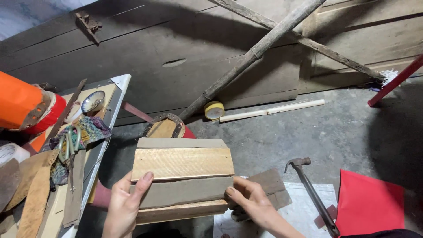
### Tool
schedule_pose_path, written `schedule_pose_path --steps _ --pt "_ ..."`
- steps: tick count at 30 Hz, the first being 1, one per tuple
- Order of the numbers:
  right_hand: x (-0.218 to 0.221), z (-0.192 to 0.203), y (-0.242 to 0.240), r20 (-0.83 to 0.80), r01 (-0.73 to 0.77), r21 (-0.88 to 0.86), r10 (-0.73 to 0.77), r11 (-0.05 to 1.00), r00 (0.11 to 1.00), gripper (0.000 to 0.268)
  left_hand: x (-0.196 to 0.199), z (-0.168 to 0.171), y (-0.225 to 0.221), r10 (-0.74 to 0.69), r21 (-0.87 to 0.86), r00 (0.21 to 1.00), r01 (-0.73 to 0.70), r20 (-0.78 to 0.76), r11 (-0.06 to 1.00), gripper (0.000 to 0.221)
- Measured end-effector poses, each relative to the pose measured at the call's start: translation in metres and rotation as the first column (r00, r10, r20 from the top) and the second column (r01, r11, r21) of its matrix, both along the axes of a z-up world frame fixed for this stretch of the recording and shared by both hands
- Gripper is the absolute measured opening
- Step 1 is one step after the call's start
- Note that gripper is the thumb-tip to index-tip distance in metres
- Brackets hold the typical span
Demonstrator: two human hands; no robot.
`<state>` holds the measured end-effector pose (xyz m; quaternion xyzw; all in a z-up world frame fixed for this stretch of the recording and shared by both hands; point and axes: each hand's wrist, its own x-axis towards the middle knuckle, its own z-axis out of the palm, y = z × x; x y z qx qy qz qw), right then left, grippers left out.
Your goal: Hammering wooden slats onto a frame to assemble a wooden structure, possibly a drum frame.
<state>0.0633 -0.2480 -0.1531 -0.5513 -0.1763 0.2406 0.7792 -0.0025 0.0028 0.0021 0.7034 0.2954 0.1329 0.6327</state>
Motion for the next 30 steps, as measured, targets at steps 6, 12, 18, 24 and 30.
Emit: schedule_pose_path --steps 6,12,18,24,30 --pt "-0.003 -0.014 0.007 -0.044 -0.021 0.045 0.023 0.999 0.999 0.025 -0.004 0.002 0.004 0.020 0.015 0.998 -0.019 -0.052 1.000 0.044" --pt "0.011 -0.008 0.010 -0.573 0.001 0.273 0.162 0.962 0.804 0.061 -0.004 -0.008 0.015 -0.029 0.070 0.996 0.035 -0.086 0.997 0.046" --pt "0.010 -0.010 -0.001 -0.450 -0.123 0.325 0.268 0.938 0.852 0.061 -0.004 -0.012 0.015 -0.090 0.042 0.994 0.093 -0.061 0.995 0.045" --pt "0.002 0.013 -0.007 -0.045 -0.259 0.231 0.276 0.938 0.960 0.074 0.001 0.000 0.008 -0.102 -0.072 0.992 0.097 -0.073 0.993 0.045" --pt "0.006 -0.010 -0.004 -0.278 -0.211 0.183 0.256 0.960 0.926 0.064 0.003 0.015 0.015 -0.231 -0.260 0.964 0.192 -0.131 0.946 0.054"
